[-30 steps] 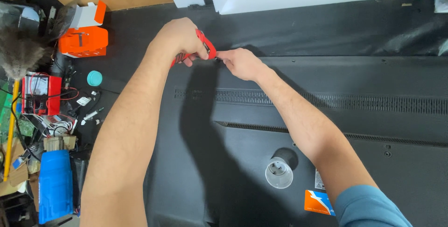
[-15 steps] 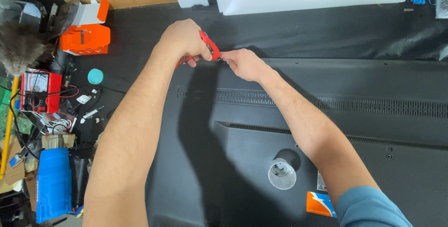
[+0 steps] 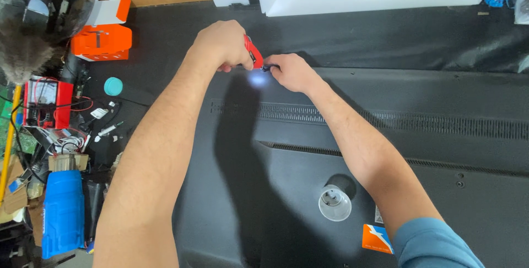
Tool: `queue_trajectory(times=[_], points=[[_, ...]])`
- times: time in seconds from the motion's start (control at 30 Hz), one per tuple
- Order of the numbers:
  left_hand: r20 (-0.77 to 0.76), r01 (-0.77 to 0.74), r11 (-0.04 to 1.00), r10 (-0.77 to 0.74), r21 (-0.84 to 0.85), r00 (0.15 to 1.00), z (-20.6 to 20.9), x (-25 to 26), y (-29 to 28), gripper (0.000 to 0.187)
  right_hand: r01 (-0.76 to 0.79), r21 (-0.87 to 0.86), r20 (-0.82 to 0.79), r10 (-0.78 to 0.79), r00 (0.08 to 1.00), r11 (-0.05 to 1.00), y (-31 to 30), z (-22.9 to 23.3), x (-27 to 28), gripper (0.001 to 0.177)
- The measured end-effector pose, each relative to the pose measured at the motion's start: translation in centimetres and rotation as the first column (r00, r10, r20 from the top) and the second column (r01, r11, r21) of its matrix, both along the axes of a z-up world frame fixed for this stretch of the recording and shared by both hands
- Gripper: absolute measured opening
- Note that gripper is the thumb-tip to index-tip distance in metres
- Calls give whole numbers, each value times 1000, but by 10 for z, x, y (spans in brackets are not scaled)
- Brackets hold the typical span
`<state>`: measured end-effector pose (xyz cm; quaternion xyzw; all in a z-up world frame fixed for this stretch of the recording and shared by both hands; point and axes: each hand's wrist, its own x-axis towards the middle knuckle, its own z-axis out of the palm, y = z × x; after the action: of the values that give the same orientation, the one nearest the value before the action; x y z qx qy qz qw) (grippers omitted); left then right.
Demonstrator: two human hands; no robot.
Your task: The person unscrews the back panel of a television using a red-handled screwdriver, removing several screws and placing them into a small plastic cup.
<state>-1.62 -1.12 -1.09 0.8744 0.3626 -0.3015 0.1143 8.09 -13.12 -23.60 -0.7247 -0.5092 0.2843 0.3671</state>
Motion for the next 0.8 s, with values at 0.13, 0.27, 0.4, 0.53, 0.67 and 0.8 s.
queue_trajectory(times=[0.13, 0.27, 0.4, 0.53, 0.67, 0.8], points=[[26, -67, 997, 68, -44, 997, 3, -3, 1, 30, 28, -79, 33, -25, 999, 996, 0, 3, -1, 45], [16, -49, 999, 49, -17, 999, -1, -1, 1, 32, 43, -101, -3, -44, 999, 994, -1, 8, -3, 47], [-19, 3, 1000, -3, 21, 1000, -5, 4, 0, 29, 39, -97, 8, -39, 999, 994, 0, 4, -3, 49], [-56, 54, 997, -51, 54, 997, -9, 10, 0, 27, 45, -97, 0, -45, 999, 994, -1, 8, -3, 51], [-89, 72, 995, -66, 66, 994, -10, 14, -2, 26, 40, -95, -8, -41, 999, 995, 0, 8, -2, 52], [-81, 89, 993, -82, 78, 993, -13, 16, -2, 28, 26, -81, 18, -24, 1000, 996, 4, -5, 1, 52]])
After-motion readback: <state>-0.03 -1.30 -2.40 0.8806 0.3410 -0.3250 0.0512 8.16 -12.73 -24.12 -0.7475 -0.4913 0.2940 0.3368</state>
